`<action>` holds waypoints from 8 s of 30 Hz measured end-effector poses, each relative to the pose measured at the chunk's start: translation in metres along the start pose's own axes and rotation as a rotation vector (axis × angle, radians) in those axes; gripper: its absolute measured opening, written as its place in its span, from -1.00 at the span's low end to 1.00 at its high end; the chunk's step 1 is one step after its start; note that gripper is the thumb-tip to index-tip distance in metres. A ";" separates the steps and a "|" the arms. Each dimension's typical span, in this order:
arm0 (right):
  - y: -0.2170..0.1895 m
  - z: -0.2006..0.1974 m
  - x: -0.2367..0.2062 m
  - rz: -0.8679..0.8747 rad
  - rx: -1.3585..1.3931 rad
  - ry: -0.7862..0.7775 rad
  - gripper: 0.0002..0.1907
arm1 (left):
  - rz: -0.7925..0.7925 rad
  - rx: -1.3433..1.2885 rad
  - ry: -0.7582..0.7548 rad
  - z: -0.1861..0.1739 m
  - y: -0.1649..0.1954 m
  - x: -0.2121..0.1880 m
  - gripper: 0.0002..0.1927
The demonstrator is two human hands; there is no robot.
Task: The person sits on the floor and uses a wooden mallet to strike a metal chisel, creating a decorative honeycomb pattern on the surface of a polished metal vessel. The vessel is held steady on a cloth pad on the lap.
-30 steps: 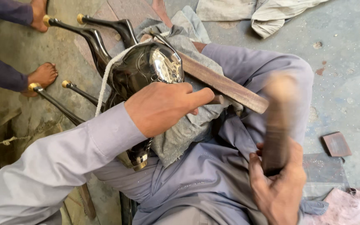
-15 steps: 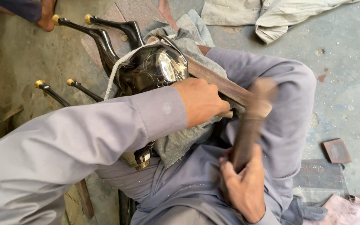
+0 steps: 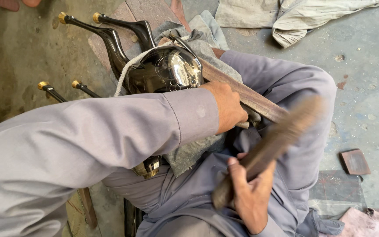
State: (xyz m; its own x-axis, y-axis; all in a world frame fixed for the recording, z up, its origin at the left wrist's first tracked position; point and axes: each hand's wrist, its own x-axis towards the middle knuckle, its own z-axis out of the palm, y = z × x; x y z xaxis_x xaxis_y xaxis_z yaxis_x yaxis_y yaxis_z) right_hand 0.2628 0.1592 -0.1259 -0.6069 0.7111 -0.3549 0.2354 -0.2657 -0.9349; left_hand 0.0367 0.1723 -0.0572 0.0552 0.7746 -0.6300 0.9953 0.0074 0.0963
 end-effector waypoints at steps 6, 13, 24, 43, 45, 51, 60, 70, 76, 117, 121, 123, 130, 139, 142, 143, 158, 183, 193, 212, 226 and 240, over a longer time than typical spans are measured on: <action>0.003 -0.002 0.000 -0.002 0.093 -0.068 -0.58 | -0.034 -0.132 0.111 -0.008 -0.003 -0.017 -0.70; -0.024 -0.017 0.013 -0.093 -0.137 -0.122 -0.48 | -0.089 -0.192 0.246 -0.015 -0.010 -0.049 -0.74; -0.053 -0.052 0.015 -0.308 -0.379 0.107 -0.44 | -0.098 -0.509 0.637 -0.004 -0.016 -0.108 -0.68; -0.076 -0.046 0.022 -0.387 -0.640 0.086 -0.39 | -0.122 -0.426 0.625 0.003 -0.005 -0.106 -0.74; -0.073 -0.052 0.027 -0.440 -0.955 0.022 -0.34 | -0.154 -0.389 0.609 0.004 -0.004 -0.106 -0.78; -0.066 -0.074 0.045 -0.028 -0.807 0.041 -0.31 | -0.211 -0.554 1.049 0.010 -0.005 -0.109 -0.61; -0.077 -0.077 0.067 -0.545 -0.877 0.190 -0.49 | -0.241 -0.520 0.996 0.023 0.006 -0.104 -0.61; -0.141 -0.057 0.071 -0.588 -0.721 0.052 -0.45 | -0.188 -0.420 0.982 0.027 0.003 -0.101 -0.65; -0.122 -0.068 0.063 -0.554 -0.918 0.078 -0.43 | -0.178 -0.398 0.918 0.010 0.003 -0.097 -0.72; -0.008 -0.024 0.027 0.058 -0.167 -0.092 -0.49 | 0.038 -0.102 0.382 -0.007 -0.023 -0.019 -0.83; -0.007 -0.022 0.029 0.063 -0.115 -0.100 -0.42 | 0.025 -0.158 0.411 -0.010 -0.023 -0.026 -0.83; -0.009 -0.025 0.031 0.044 -0.276 -0.142 -0.37 | 0.005 -0.215 0.444 -0.014 -0.026 -0.038 -0.79; -0.041 -0.036 0.042 -0.111 -0.434 -0.035 -0.35 | -0.119 -0.363 0.356 -0.027 -0.027 -0.071 -0.66; -0.096 -0.051 0.048 -0.499 -1.020 -0.005 -0.34 | -0.128 -0.474 0.593 -0.002 -0.023 -0.102 -0.65; -0.104 -0.054 0.049 -0.564 -1.102 -0.007 -0.35 | -0.134 -0.483 0.675 0.004 -0.022 -0.104 -0.69; -0.105 -0.054 0.049 -0.590 -1.127 -0.009 -0.35 | -0.150 -0.480 0.679 0.005 -0.021 -0.105 -0.71; -0.102 -0.065 0.058 -0.539 -0.867 0.088 -0.46 | -0.333 -0.627 1.192 0.030 -0.008 -0.119 -0.67; -0.160 -0.060 0.079 -0.779 -0.908 -0.136 -0.39 | -0.239 -0.519 1.163 0.052 -0.013 -0.114 -0.60; -0.110 -0.075 0.071 -0.682 -0.904 0.068 -0.51 | -0.199 -0.418 0.965 0.019 -0.016 -0.109 -0.67; -0.024 -0.050 0.041 -0.070 -0.564 -0.011 -0.47 | -0.045 -0.375 0.669 -0.018 -0.031 -0.073 -0.62; -0.016 -0.066 0.053 -0.142 -0.260 0.082 -0.31 | 0.008 -0.403 0.599 -0.010 -0.049 -0.079 -0.59; -0.095 -0.034 0.065 -0.540 -0.691 0.080 -0.59 | -0.172 -0.513 0.550 -0.005 -0.048 -0.119 -0.55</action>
State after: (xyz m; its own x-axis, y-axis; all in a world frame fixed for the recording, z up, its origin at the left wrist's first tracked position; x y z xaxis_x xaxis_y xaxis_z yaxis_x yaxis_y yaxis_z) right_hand 0.2263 0.2529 -0.0600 -0.7193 0.6759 0.1607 0.3537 0.5553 -0.7527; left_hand -0.0180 0.0823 0.0170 -0.2775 0.9380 -0.2077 0.8178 0.3441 0.4612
